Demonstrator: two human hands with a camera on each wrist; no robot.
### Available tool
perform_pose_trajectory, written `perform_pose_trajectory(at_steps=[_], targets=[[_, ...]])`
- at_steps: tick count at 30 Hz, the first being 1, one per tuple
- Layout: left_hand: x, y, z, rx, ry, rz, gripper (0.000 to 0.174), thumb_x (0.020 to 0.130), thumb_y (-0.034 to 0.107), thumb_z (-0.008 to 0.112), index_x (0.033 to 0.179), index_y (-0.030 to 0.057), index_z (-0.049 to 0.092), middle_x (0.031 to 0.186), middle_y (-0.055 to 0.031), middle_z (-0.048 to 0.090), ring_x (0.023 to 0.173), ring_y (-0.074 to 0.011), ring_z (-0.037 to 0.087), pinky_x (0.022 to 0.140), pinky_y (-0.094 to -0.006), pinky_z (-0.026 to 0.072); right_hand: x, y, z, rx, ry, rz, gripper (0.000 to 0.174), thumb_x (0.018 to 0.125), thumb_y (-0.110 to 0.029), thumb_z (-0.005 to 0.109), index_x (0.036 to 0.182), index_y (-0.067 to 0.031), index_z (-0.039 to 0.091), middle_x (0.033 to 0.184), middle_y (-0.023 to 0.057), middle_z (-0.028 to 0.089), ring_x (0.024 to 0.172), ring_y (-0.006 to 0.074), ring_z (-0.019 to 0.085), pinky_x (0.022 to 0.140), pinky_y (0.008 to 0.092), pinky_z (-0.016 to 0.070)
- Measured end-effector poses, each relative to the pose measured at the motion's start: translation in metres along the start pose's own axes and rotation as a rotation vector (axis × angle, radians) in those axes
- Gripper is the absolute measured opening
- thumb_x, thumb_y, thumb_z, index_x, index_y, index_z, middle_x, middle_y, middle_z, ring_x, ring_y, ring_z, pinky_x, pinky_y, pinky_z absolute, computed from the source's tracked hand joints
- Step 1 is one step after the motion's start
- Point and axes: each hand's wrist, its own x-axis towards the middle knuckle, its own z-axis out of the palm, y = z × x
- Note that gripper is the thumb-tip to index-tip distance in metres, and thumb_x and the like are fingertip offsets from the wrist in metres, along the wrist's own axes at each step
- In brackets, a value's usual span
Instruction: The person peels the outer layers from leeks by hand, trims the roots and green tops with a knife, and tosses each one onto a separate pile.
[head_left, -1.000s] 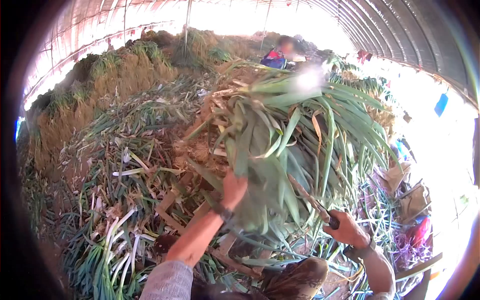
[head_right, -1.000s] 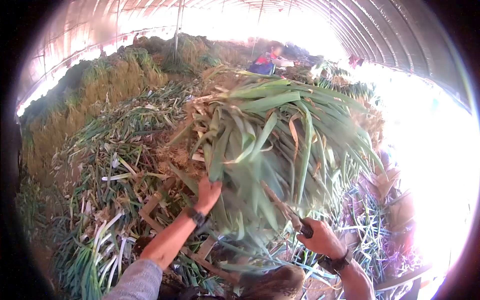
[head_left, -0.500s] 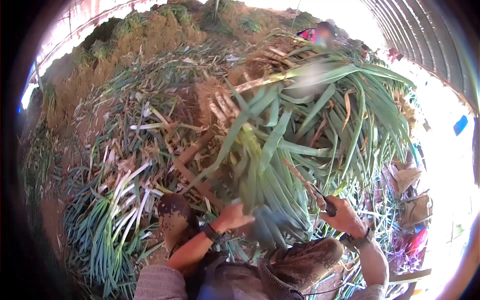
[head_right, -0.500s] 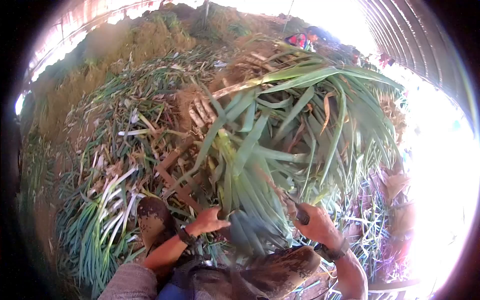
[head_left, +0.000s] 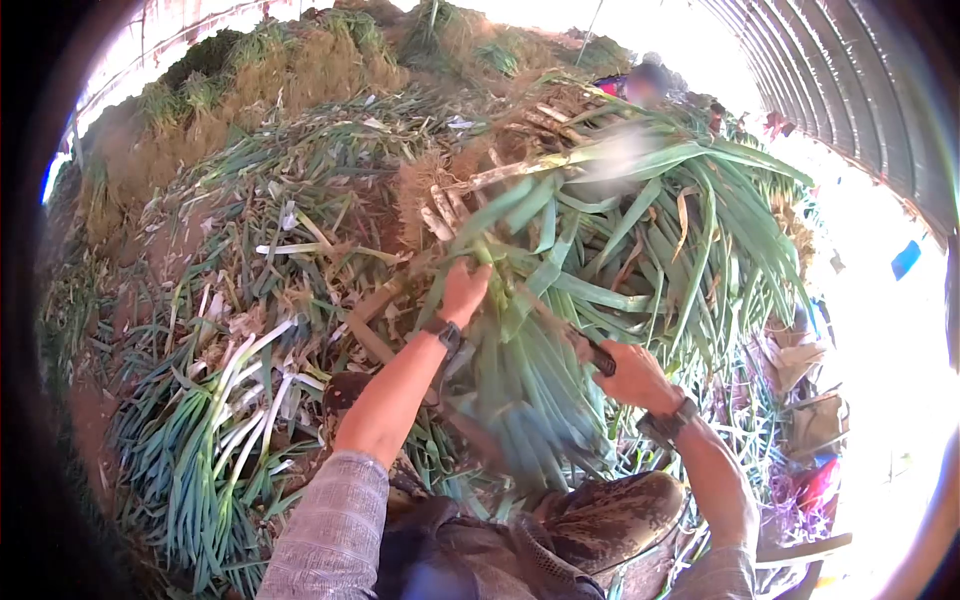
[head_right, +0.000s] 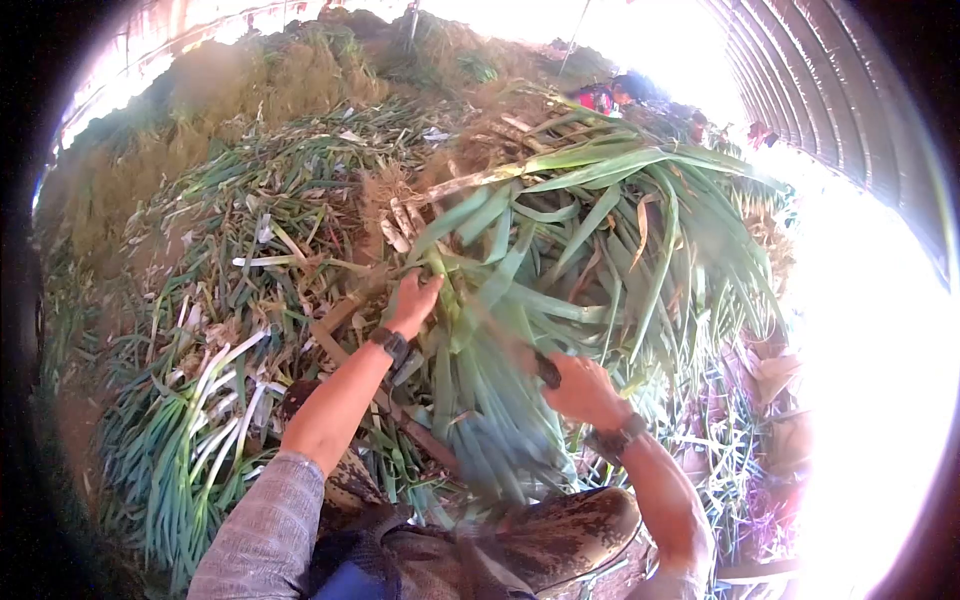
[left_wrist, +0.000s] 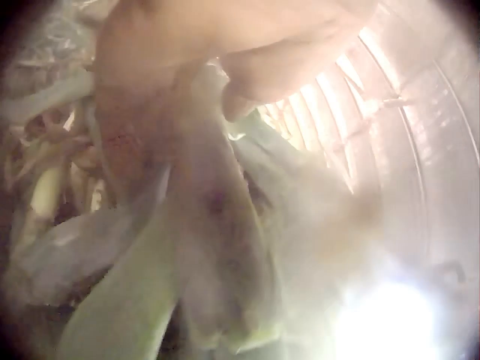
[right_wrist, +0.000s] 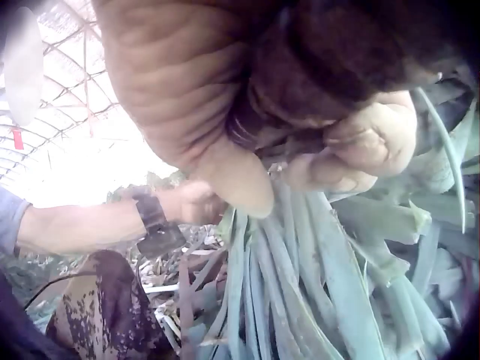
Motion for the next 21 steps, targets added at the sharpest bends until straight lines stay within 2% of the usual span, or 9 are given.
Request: perform_pose_trajectory(at_steps=[1, 6, 8, 10, 12, 14, 17, 20, 21], targets=[[0.012, -0.002, 0.0, -0.138, -0.106, -0.136, 0.042, 0.08, 0.029, 0.068, 0.103, -0.0065, 0.063, 0.096, -0.0246, 0.069, 0.093, -0.0381, 0.066, 0.079, -0.0421, 0.0499, 0.005, 0.002, 0.001, -0.008, 0.051, -0.039, 0.033, 0.074, -0.024, 0.069, 0.098, -0.0024, 0.062, 0.077, 0.0207, 0.064, 0.076, 0.0407, 0.063, 0.07, 0.0478, 0.049], [0.035, -0.026, 0.01, 0.008, -0.163, -0.169, 0.041, 0.078, 0.027, 0.072, 0.102, -0.0051, 0.065, 0.094, -0.0239, 0.069, 0.09, -0.0366, 0.067, 0.077, -0.0417, 0.0501, 0.003, 0.002, 0.002, 0.009, 0.051, -0.08, 0.032, 0.074, -0.024, 0.069, 0.097, -0.0025, 0.062, 0.075, 0.0207, 0.064, 0.075, 0.041, 0.063, 0.069, 0.0483, 0.0491], [0.039, -0.052, 0.017, -0.126, -0.233, -0.166, 0.038, 0.078, 0.025, 0.072, 0.1, -0.0052, 0.066, 0.093, -0.0219, 0.07, 0.088, -0.0305, 0.068, 0.075, -0.0391, 0.0504, -0.004, -0.002, 0.004, -0.012, 0.006, -0.011, 0.031, 0.074, -0.024, 0.07, 0.097, -0.0034, 0.063, 0.075, 0.0207, 0.064, 0.075, 0.0411, 0.063, 0.068, 0.0484, 0.0491], [0.014, -0.009, -0.006, -0.127, -0.324, -0.213, 0.035, 0.079, 0.023, 0.071, 0.1, -0.0051, 0.067, 0.094, -0.0194, 0.07, 0.086, -0.0266, 0.067, 0.074, -0.0378, 0.0503, -0.008, 0.001, 0.01, -0.01, 0.01, -0.029, 0.031, 0.075, -0.024, 0.069, 0.098, -0.0047, 0.063, 0.076, 0.0207, 0.065, 0.075, 0.0411, 0.064, 0.068, 0.0487, 0.0491], [-0.026, 0.026, -0.025, -0.229, -0.432, -0.319, 0.028, 0.083, 0.017, 0.07, 0.102, -0.0027, 0.069, 0.097, -0.0109, 0.07, 0.082, -0.0167, 0.064, 0.071, -0.0344, 0.0502, -0.013, -0.002, 0.011, 0.008, -0.055, 0.03, 0.033, 0.077, -0.024, 0.065, 0.104, -0.0051, 0.063, 0.085, 0.0225, 0.067, 0.086, 0.0437, 0.064, 0.077, 0.0516, 0.0503], [-0.051, 0.011, -0.036, -0.238, -0.567, -0.419, 0.033, 0.087, 0.017, 0.069, 0.114, -0.0008, 0.065, 0.098, -0.0063, 0.068, 0.087, -0.014, 0.062, 0.08, -0.0302, 0.049, -0.022, -0.004, 0.021, 0.021, -0.11, 0.03, 0.032, 0.077, -0.025, 0.065, 0.102, -0.0057, 0.062, 0.086, 0.0226, 0.067, 0.086, 0.0434, 0.064, 0.077, 0.0513, 0.0506], [-0.073, 0.0, -0.046, -0.341, -0.633, -0.588, 0.034, 0.086, 0.017, 0.07, 0.114, -0.0012, 0.065, 0.101, -0.0058, 0.067, 0.088, -0.0141, 0.062, 0.081, -0.0299, 0.049, -0.029, -0.002, 0.036, -0.091, -0.161, 0.025, 0.032, 0.078, -0.026, 0.063, 0.104, -0.0089, 0.062, 0.088, 0.0211, 0.068, 0.086, 0.0415, 0.065, 0.077, 0.0503, 0.0516], [-0.1, 0.009, -0.052, -0.238, -0.666, -0.512, 0.034, 0.087, 0.017, 0.07, 0.115, -0.0013, 0.064, 0.101, -0.0052, 0.067, 0.088, -0.0136, 0.061, 0.081, -0.0303, 0.0493, -0.035, -0.005, 0.042, 0.001, -0.144, 0.03, 0.03, 0.078, -0.027, 0.062, 0.103, -0.0091, 0.061, 0.088, 0.0204, 0.068, 0.087, 0.0411, 0.065, 0.077, 0.051, 0.0514], [-0.108, -0.011, -0.047, -0.222, -0.634, -0.368, 0.029, 0.085, 0.016, 0.072, 0.107, -0.0006, 0.066, 0.091, -0.0055, 0.067, 0.079, -0.0124, 0.063, 0.067, -0.0289, 0.0508, -0.034, -0.003, 0.047, -0.032, -0.13, 0.018, 0.029, 0.08, -0.026, 0.06, 0.103, -0.0086, 0.061, 0.088, 0.0208, 0.068, 0.087, 0.0416, 0.065, 0.076, 0.0514, 0.051]])
